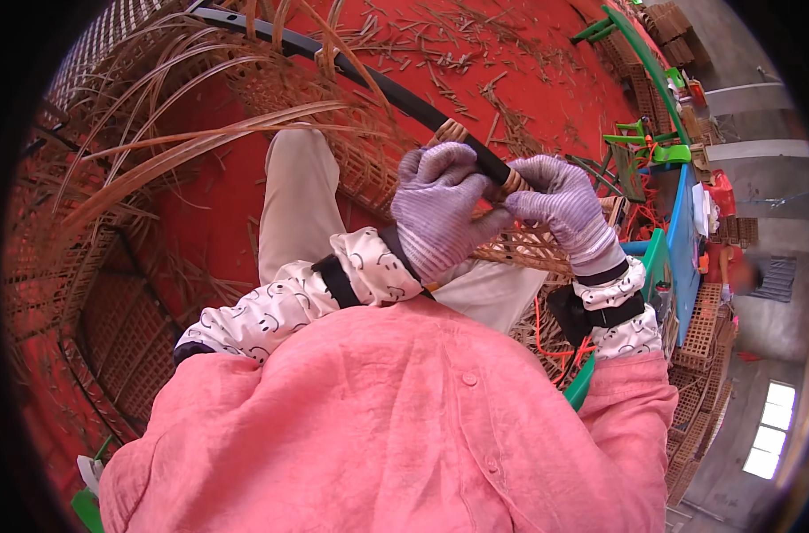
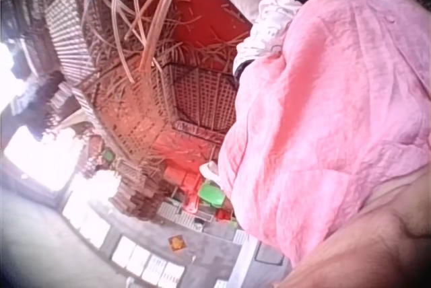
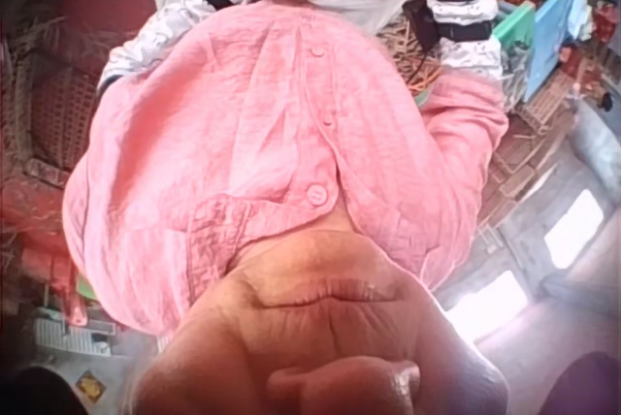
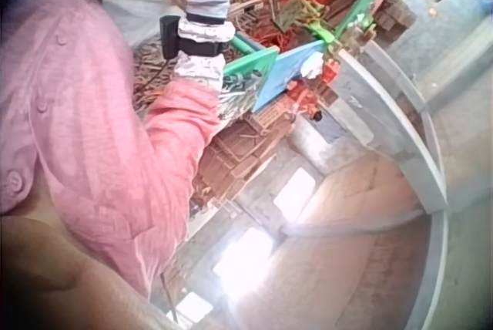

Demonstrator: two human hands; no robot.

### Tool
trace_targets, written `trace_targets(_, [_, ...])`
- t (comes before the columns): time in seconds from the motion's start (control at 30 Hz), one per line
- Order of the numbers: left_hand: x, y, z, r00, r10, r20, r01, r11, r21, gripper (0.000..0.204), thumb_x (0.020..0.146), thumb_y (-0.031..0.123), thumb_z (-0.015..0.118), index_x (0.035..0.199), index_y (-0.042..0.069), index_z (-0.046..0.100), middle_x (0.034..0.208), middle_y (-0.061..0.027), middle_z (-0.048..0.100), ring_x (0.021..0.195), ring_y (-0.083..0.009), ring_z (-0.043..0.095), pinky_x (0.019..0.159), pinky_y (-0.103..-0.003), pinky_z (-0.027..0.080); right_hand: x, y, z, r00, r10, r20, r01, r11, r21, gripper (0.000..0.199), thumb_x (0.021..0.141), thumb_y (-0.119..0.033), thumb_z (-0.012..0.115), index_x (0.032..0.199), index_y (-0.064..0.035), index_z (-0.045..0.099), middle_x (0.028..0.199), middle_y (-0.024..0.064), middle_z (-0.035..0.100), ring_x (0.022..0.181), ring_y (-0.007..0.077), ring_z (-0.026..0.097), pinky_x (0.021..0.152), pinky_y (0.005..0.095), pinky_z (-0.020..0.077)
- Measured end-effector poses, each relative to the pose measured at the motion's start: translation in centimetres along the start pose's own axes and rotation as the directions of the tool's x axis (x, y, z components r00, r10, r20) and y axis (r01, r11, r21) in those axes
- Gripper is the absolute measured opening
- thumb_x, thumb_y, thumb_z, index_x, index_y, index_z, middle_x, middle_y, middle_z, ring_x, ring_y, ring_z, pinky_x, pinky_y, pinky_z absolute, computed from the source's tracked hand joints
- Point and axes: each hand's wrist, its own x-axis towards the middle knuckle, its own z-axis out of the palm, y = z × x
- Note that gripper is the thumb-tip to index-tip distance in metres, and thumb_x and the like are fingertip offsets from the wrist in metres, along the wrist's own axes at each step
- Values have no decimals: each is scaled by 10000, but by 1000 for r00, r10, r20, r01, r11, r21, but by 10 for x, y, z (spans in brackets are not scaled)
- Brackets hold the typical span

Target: Weaving and securing bamboo strips to create or reinforce a basket structure.

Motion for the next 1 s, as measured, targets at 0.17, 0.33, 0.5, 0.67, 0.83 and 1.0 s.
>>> trace_targets(0.17, [3, 3, -2, 999, -32, 26, 32, 1000, -1, 222, 585, 269, 722, 754, 147, 646, 792, 15, 631, 972, -179, 509, 856, -347, 361, 5, 16, 2, 978, -210, -16, 205, 967, -151, 221, 729, -46, 660, 929, -2, 576, 772, 26, 601, 666, 94, 562, 593, 237, 469])
trace_targets(0.33, [8, 7, -20, 925, -248, 288, 323, 913, -248, 183, 688, 218, 694, 774, 80, 610, 714, -54, 608, 747, -185, 569, 662, -307, 458, 9, 23, 7, 906, -411, -96, 269, 737, -620, 292, 696, -136, 698, 929, -40, 552, 735, 124, 600, 629, 204, 605, 593, 302, 483])
trace_targets(0.5, [7, -18, -26, 763, -332, 555, 601, 680, -419, 295, 816, 243, 641, 938, -17, 574, 758, -46, 609, 687, -88, 534, 615, -246, 443, 2, 17, 14, 918, -374, -131, 204, 729, -653, 318, 686, -166, 722, 916, -31, 550, 734, 116, 611, 643, 202, 616, 588, 304, 486])
trace_targets(0.67, [7, -8, -8, 673, -330, 662, 725, 472, -502, 380, 778, 307, 671, 960, -19, 602, 792, -66, 619, 715, -121, 560, 638, -264, 446, 2, 21, 13, 899, -419, -123, 247, 720, -649, 332, 679, -167, 731, 920, -25, 552, 749, 117, 616, 652, 202, 619, 593, 299, 489])
trace_targets(0.83, [16, -6, -17, 478, -350, 806, 876, 124, -466, 287, 751, 238, 704, 883, -4, 626, 753, -8, 580, 668, -67, 505, 568, -220, 408, 0, 20, 15, 857, -514, -39, 376, 673, -637, 356, 673, -150, 736, 939, -24, 536, 741, 112, 613, 661, 221, 620, 594, 301, 488])
trace_targets(1.0, [47, -4, -47, 270, -277, 922, 925, 342, -168, 249, 773, 250, 667, 823, 9, 630, 627, 12, 528, 541, -57, 460, 470, -197, 346, -11, 14, 17, 854, -520, -25, 373, 645, -667, 358, 690, -220, 729, 930, -39, 533, 719, 130, 600, 655, 268, 613, 592, 332, 483])
